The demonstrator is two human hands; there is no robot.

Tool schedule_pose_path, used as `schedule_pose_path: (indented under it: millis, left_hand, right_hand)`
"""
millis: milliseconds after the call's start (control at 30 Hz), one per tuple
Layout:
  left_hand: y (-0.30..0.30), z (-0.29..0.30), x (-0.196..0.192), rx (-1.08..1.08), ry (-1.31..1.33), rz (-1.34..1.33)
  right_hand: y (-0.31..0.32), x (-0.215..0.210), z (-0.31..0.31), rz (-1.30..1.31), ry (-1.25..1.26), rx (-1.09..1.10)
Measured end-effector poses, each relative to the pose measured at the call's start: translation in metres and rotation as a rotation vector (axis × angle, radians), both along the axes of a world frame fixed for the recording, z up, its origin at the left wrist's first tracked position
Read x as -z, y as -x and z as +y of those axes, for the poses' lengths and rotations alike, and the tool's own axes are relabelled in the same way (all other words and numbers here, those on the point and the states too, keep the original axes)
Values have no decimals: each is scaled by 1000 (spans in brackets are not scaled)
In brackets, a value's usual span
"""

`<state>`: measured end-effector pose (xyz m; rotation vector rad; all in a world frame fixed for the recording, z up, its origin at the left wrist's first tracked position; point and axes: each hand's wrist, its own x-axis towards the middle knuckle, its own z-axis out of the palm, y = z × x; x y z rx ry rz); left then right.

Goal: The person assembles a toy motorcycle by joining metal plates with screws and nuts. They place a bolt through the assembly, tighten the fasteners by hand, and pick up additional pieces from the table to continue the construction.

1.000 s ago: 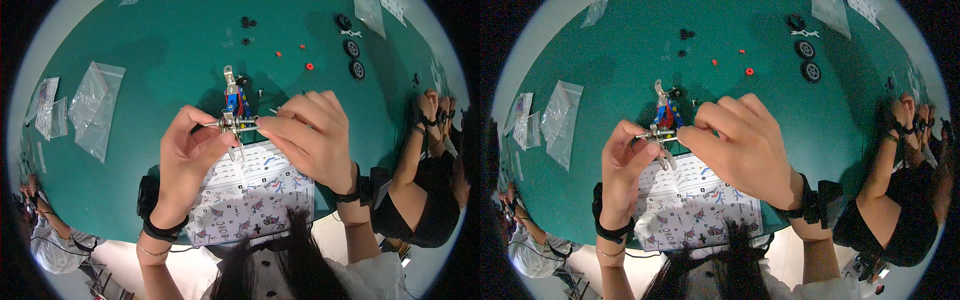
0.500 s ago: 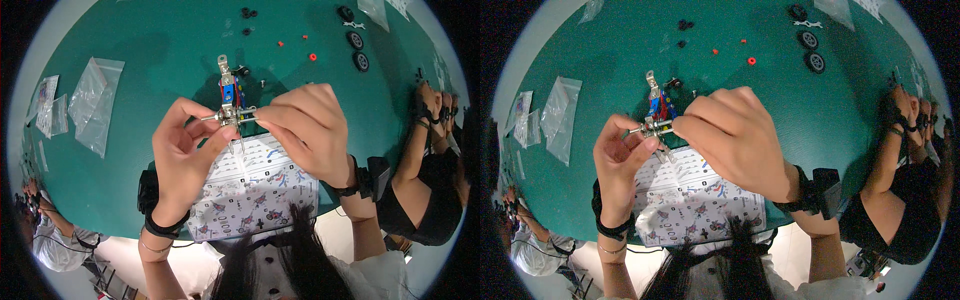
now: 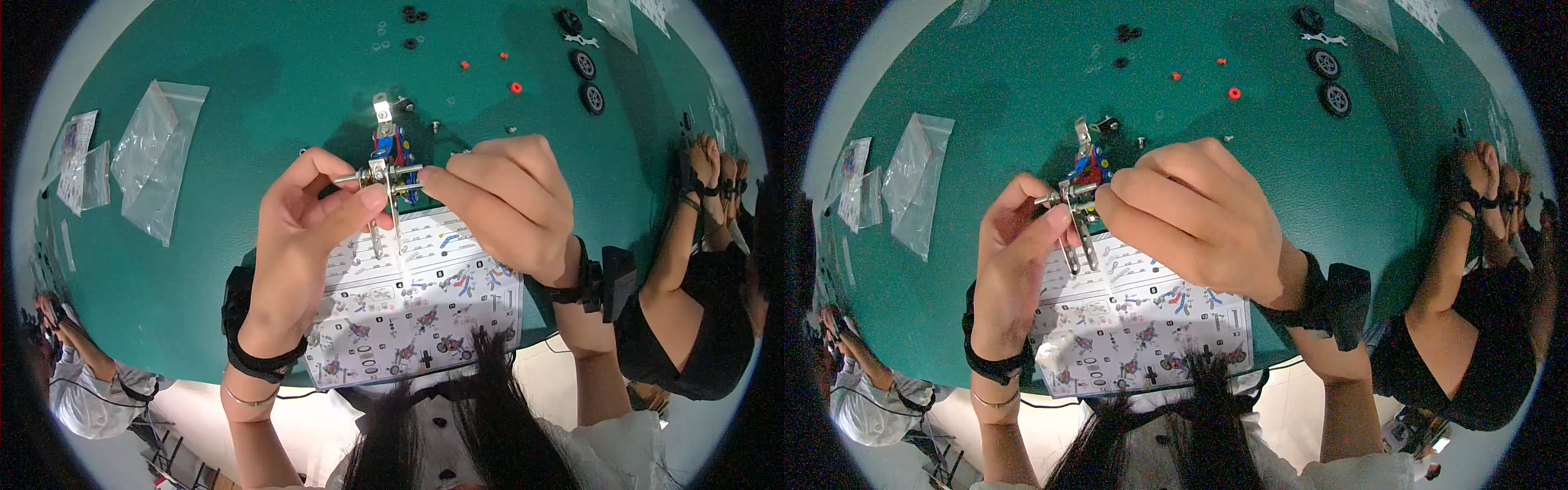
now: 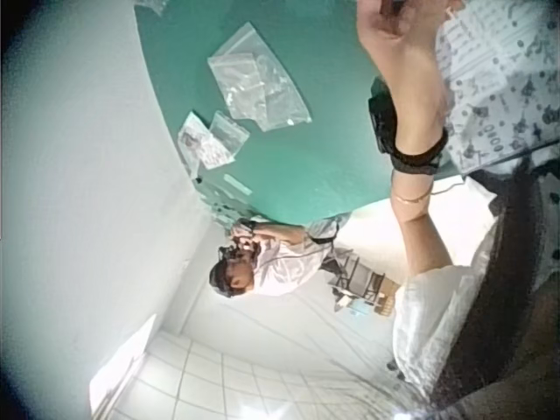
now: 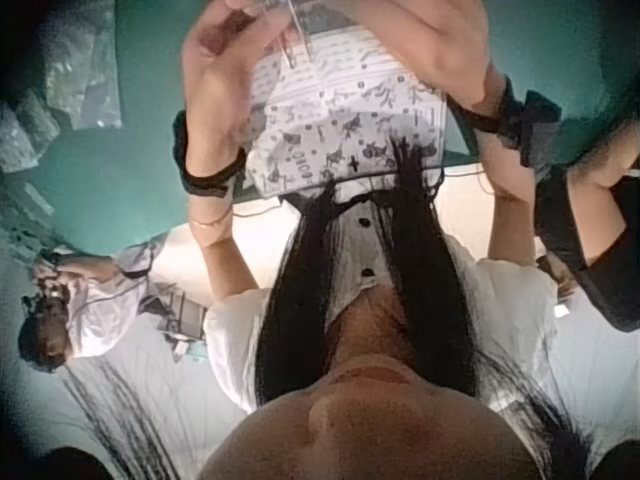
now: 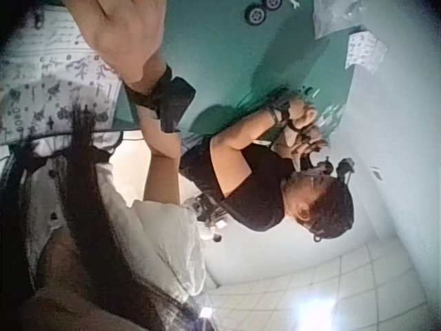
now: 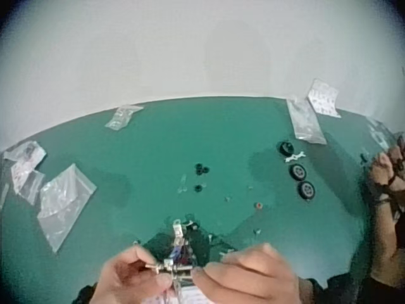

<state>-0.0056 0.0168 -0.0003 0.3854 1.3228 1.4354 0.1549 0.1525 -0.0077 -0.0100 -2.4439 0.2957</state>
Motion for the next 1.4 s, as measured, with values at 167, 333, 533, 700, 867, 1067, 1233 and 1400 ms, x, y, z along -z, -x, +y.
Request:
schedule_pose_path:
  millis: [167,333,533,700,867,1067,1233,1400]
  left_hand:
    - [1,-2,0,-10,-56,-3]
    - [-6,1,-2,-40,-90,60]
    - [-8,1,-2,-59,-123,159]
    - [-9,1,-1,-60,-125,169]
    - [-8,1,0,-66,-144,147]
    - [-3,-1,-1,-35,-82,34]
    - [-2,-1,-3,-33,-66,-11]
    - [-6,0,-2,-64,-123,79]
  right_hand:
    - [5,-7,1,-39,110,60]
    - [9,-7,-12,-181,560,157]
    - [9,-7,-22,-209,760,177]
    - [9,-4,-20,-201,847,110]
    - [10,1,-19,-118,686,73]
    - [8,-4,-16,-112,357,93]
    - [10,-5,-15,-126,339,87]
    - [11,-1,-20,-133,655,78]
